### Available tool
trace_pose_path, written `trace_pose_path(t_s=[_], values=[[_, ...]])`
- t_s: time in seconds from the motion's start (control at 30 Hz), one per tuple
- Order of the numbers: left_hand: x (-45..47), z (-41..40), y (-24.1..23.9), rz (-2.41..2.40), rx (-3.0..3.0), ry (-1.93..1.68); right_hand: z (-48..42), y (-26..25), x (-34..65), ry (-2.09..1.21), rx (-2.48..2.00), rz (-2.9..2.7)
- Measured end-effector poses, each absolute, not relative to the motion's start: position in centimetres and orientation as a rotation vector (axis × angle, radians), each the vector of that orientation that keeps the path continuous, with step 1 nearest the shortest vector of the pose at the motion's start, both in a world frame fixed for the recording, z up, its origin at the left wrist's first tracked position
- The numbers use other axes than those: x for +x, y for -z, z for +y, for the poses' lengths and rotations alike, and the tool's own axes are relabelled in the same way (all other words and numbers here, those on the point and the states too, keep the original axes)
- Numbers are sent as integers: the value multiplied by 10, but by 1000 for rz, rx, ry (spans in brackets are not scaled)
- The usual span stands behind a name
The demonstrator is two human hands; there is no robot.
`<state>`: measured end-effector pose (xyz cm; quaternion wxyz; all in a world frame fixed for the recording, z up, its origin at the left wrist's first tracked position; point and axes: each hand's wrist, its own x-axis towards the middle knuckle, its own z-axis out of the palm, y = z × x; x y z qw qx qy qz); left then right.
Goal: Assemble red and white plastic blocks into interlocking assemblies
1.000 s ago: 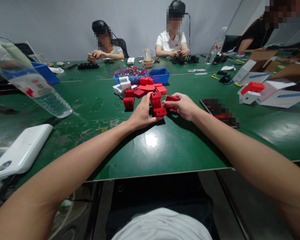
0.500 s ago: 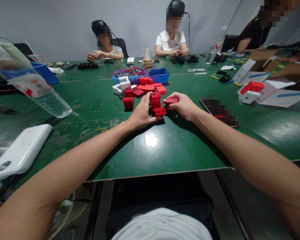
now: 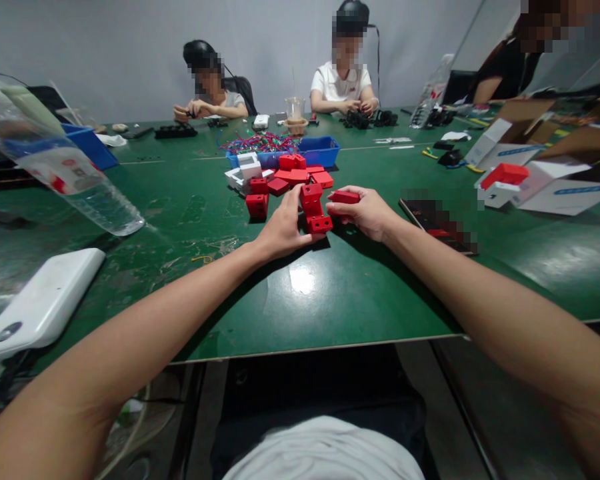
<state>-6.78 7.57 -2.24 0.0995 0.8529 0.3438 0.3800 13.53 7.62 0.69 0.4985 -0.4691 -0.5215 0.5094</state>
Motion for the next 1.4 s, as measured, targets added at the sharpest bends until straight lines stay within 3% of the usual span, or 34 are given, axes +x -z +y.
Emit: trace_pose_path(t_s=[1.4], values=[[-70, 77, 25, 1044, 2531, -1091, 80, -2, 135, -1289, -1159, -1293]])
